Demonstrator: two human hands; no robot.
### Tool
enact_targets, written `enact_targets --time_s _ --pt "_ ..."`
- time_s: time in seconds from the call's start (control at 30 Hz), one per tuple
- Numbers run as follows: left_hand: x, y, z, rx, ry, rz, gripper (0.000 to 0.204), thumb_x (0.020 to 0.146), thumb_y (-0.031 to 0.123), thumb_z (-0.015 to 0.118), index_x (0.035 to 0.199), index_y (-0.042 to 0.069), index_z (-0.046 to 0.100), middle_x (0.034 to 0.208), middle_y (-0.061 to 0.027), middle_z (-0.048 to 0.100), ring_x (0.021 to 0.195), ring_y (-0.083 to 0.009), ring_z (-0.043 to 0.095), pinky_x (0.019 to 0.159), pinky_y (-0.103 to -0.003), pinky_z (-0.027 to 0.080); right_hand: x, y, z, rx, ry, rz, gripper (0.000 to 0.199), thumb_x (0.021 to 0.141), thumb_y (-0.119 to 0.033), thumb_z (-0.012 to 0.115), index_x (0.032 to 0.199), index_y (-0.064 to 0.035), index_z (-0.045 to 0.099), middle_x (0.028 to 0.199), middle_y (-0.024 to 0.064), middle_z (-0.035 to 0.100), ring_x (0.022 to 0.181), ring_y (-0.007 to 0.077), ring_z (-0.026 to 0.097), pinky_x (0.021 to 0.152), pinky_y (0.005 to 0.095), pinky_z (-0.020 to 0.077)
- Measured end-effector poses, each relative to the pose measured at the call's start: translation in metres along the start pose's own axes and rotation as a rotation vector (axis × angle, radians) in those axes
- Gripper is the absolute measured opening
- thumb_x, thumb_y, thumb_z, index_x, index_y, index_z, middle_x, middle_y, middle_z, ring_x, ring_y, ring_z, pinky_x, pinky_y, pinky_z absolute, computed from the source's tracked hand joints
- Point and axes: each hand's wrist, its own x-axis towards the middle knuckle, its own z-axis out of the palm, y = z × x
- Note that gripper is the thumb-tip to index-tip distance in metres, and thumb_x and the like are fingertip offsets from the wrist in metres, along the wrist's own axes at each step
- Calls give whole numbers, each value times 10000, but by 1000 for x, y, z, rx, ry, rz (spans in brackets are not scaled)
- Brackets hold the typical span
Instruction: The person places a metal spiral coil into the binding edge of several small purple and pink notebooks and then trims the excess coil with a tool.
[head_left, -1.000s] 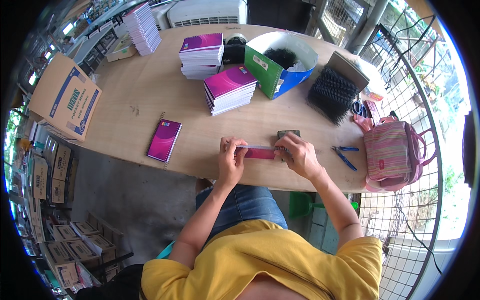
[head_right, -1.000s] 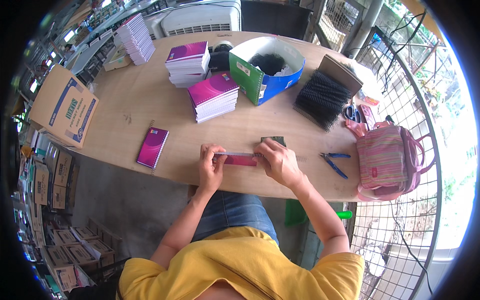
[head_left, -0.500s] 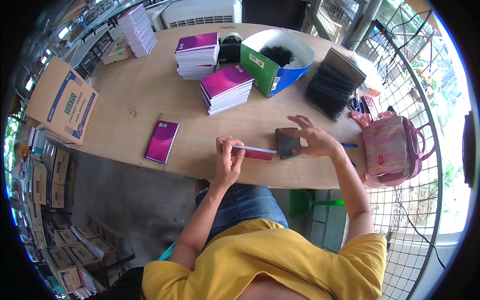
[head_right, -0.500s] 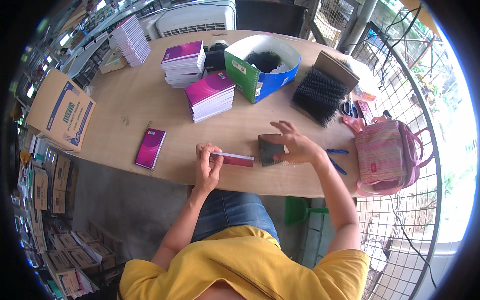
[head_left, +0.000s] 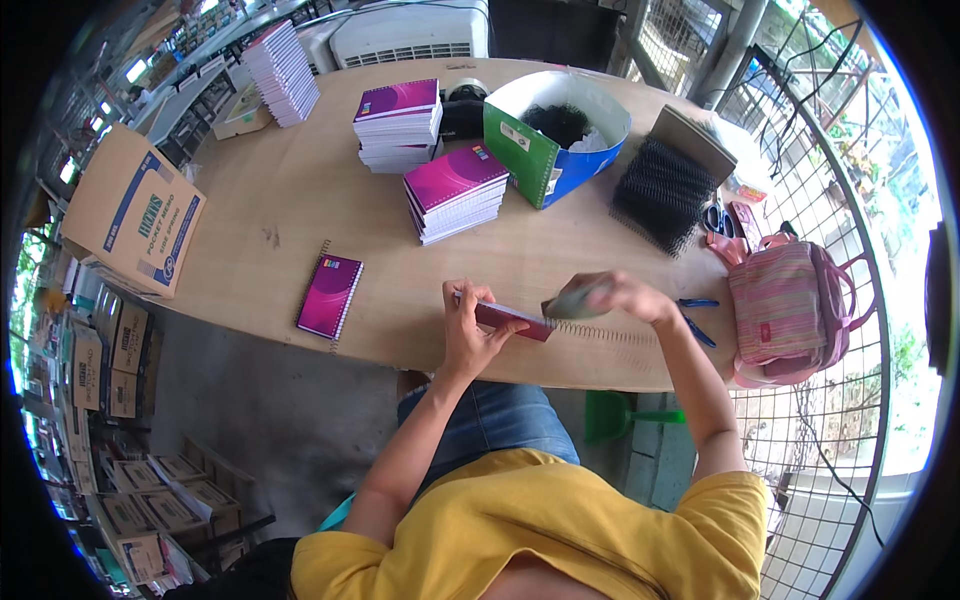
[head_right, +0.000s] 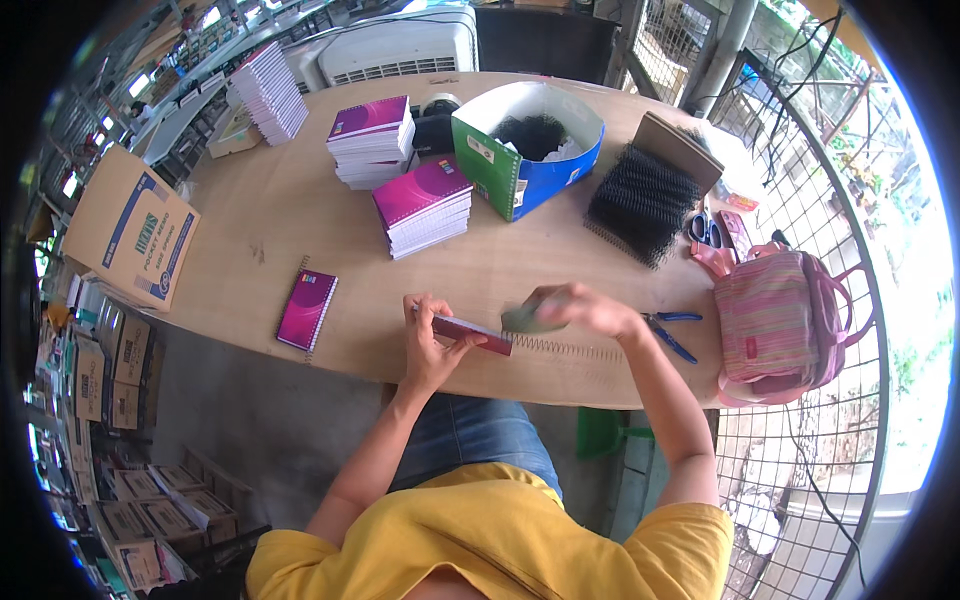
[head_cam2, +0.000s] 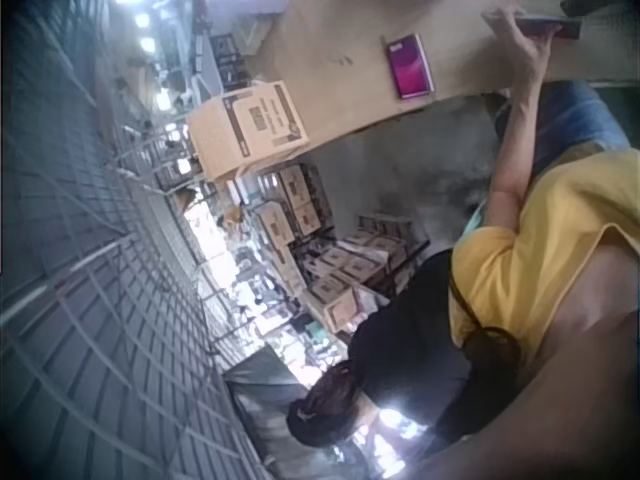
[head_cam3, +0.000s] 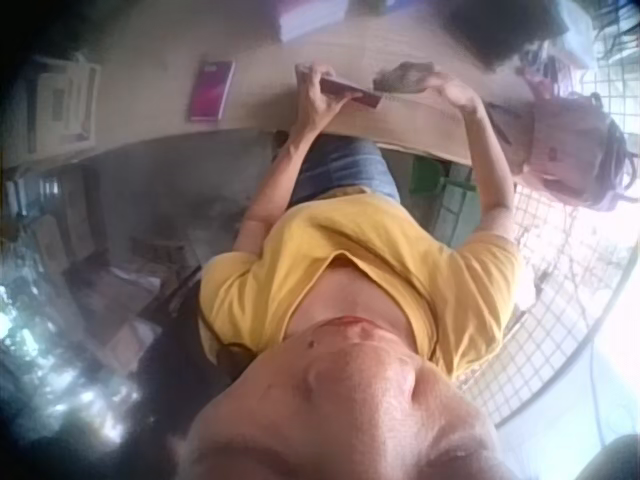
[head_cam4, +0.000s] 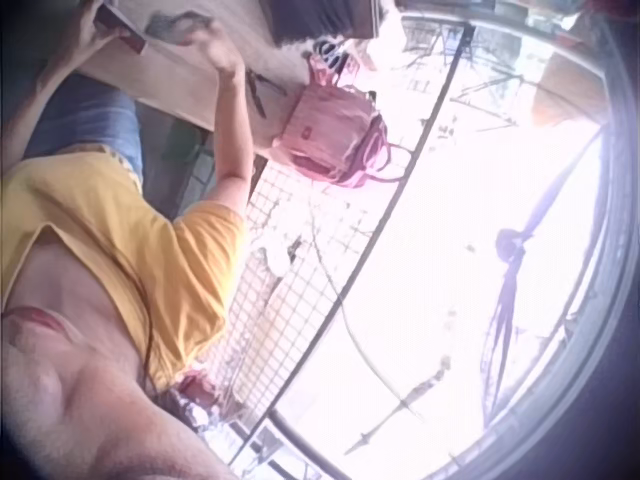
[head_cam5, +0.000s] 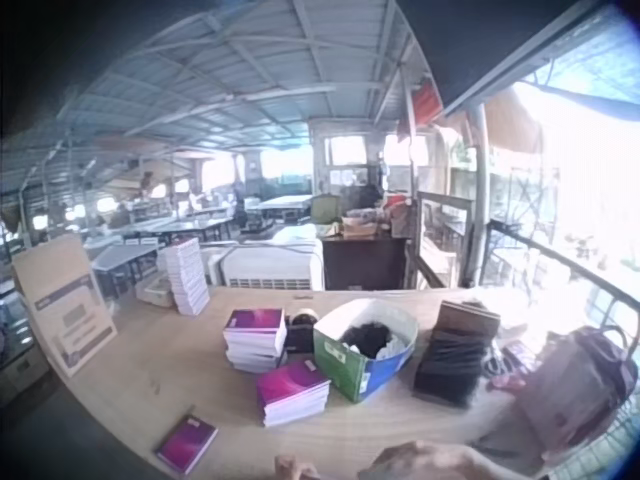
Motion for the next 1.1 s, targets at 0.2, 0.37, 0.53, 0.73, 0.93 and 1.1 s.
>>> enact_targets --time_s 0.2,0.37,0.53,0.73,0.93,1.1 --pt "2 6 6 -84 15 9 676 685 433 885 1063 34 491 928 -95 514 947 -307 436 797 -459 438 6 2 4 -130 -143 15 625 905 -506 584 1177 45 699 1162 159 651 1102 291 604 982 380 440" --pt "2 3 9 -68 -26 5 682 682 445 892 1032 48 463 977 -111 454 950 -297 458 825 -442 436 9 -2 5 53 -131 -82 726 875 -566 574 1153 95 685 1153 156 649 1056 249 615 972 368 442" --pt "2 4 13 -76 -61 2 682 689 434 889 1039 46 450 978 -111 454 936 -298 448 821 -449 427 10 2 6 -274 75 28 503 903 -487 623 1213 -104 726 1098 172 647 1006 285 616 923 357 470" --pt "1 6 15 -94 -25 16 696 683 432 894 1040 45 440 975 -117 439 926 -302 446 805 -453 423 9 2 12 112 57 -52 562 917 -499 620 1094 23 732 1077 162 656 1024 270 626 924 370 474" --pt "0 4 16 -97 -11 -18 702 700 421 895 1070 39 436 983 -116 441 951 -284 457 810 -430 434 21 -14 30 -437 159 8 556 924 -499 611 1075 21 736 1142 168 657 1024 282 632 916 370 480" --pt "-5 -10 -1 -785 33 -290 483 844 165 817 1166 21 487 1048 -75 513 1025 -183 507 866 -351 487 17 -11 27 -176 230 -85 531 921 -482 635 1085 12 739 1067 164 681 986 279 641 910 370 486"
